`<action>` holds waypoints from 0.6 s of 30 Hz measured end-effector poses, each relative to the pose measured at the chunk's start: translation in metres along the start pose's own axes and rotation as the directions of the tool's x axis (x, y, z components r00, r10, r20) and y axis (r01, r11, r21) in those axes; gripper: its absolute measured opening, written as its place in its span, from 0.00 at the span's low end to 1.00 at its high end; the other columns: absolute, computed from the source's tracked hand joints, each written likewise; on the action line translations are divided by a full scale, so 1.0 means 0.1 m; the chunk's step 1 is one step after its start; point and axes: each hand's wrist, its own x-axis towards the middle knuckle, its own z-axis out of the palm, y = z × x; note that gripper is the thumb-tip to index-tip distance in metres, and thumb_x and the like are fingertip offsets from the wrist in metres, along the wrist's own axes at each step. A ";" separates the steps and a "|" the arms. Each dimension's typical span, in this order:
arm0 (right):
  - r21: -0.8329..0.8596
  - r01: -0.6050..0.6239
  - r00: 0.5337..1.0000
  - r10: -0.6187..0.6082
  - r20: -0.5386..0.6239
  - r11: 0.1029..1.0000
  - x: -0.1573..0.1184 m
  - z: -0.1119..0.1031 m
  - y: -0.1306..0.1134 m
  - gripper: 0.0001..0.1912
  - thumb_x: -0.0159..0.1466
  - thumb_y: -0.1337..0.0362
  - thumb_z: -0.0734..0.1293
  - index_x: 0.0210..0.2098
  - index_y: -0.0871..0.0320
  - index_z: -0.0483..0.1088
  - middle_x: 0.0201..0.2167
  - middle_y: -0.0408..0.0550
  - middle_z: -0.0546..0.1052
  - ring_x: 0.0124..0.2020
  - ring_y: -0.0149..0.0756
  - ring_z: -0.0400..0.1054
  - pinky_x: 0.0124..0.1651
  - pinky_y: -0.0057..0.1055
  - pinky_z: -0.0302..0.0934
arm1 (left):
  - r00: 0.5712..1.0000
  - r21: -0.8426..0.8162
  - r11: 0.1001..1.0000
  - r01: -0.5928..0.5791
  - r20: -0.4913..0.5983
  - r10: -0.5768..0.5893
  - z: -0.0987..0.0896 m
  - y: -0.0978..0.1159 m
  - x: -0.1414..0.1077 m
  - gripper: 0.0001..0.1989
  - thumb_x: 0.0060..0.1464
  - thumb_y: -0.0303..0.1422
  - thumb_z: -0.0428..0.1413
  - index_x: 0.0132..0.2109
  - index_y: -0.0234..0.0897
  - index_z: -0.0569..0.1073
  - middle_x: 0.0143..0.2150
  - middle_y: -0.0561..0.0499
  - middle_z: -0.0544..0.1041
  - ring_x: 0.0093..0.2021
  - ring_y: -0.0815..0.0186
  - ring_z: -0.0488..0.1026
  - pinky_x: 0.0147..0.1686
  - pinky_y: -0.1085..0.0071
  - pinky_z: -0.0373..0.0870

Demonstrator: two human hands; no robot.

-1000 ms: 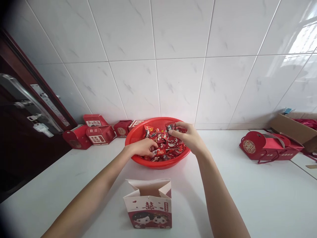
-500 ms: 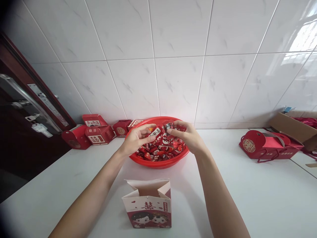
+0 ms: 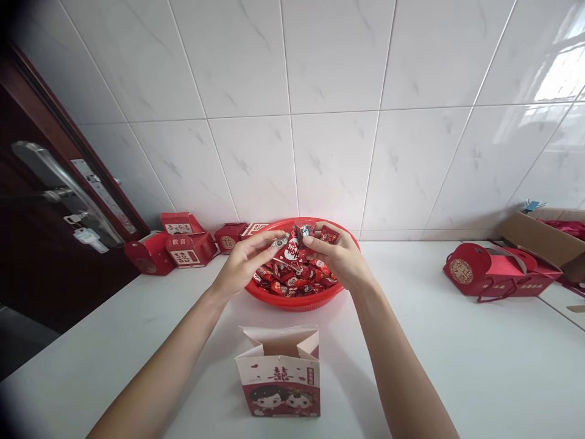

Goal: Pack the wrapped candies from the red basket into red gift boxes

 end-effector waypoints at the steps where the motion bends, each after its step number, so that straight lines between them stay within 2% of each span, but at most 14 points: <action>1: -0.008 0.006 1.000 -0.006 0.001 1.000 -0.01 0.01 -0.01 0.16 0.52 0.58 0.80 0.35 0.55 0.75 0.36 0.45 0.76 0.37 0.35 0.70 0.44 0.37 0.68 | 1.000 -0.002 1.000 -0.005 -0.003 0.005 -0.01 0.03 -0.01 0.15 0.57 0.41 0.63 0.49 0.42 0.81 0.54 0.47 0.82 0.59 0.53 0.76 0.60 0.57 0.73; 6: 0.010 0.024 1.000 -0.024 0.003 1.000 -0.07 0.02 -0.08 0.15 0.52 0.60 0.81 0.35 0.55 0.74 0.33 0.43 0.76 0.35 0.34 0.71 0.44 0.35 0.69 | 0.998 -0.001 0.999 -0.041 0.053 0.041 -0.01 0.15 -0.08 0.17 0.58 0.39 0.62 0.53 0.42 0.79 0.58 0.47 0.80 0.61 0.53 0.74 0.58 0.60 0.75; 11: -0.063 0.075 0.997 -0.073 0.033 0.995 -0.14 0.04 -0.13 0.14 0.55 0.58 0.79 0.37 0.54 0.75 0.33 0.44 0.79 0.35 0.37 0.74 0.44 0.38 0.71 | 0.998 0.022 0.999 0.031 0.059 -0.032 0.02 0.20 -0.16 0.34 0.56 0.39 0.65 0.68 0.44 0.66 0.58 0.42 0.79 0.55 0.52 0.78 0.51 0.58 0.80; 14: -0.137 0.121 0.992 -0.117 0.041 0.983 -0.21 0.06 -0.21 0.13 0.57 0.58 0.78 0.38 0.55 0.76 0.35 0.46 0.80 0.36 0.39 0.75 0.45 0.40 0.72 | 0.993 0.097 0.992 0.079 0.077 -0.087 -0.06 0.31 -0.21 0.40 0.55 0.40 0.66 0.71 0.46 0.60 0.60 0.39 0.77 0.55 0.49 0.78 0.51 0.55 0.79; 16: -0.176 0.161 0.986 -0.153 0.060 0.971 -0.30 0.06 -0.31 0.12 0.58 0.59 0.78 0.37 0.54 0.76 0.35 0.46 0.79 0.36 0.38 0.74 0.44 0.39 0.72 | 0.988 0.167 0.984 0.066 0.129 -0.088 -0.16 0.44 -0.26 0.36 0.56 0.40 0.66 0.69 0.47 0.65 0.61 0.41 0.75 0.55 0.49 0.78 0.51 0.56 0.79; 18: -0.233 0.193 0.980 -0.173 0.103 0.953 -0.41 0.05 -0.44 0.10 0.59 0.61 0.77 0.38 0.54 0.77 0.35 0.46 0.79 0.35 0.38 0.74 0.40 0.36 0.72 | 0.973 0.268 0.963 -0.011 0.227 -0.052 -0.26 0.60 -0.34 0.20 0.59 0.40 0.63 0.58 0.47 0.76 0.58 0.46 0.78 0.59 0.49 0.76 0.55 0.57 0.76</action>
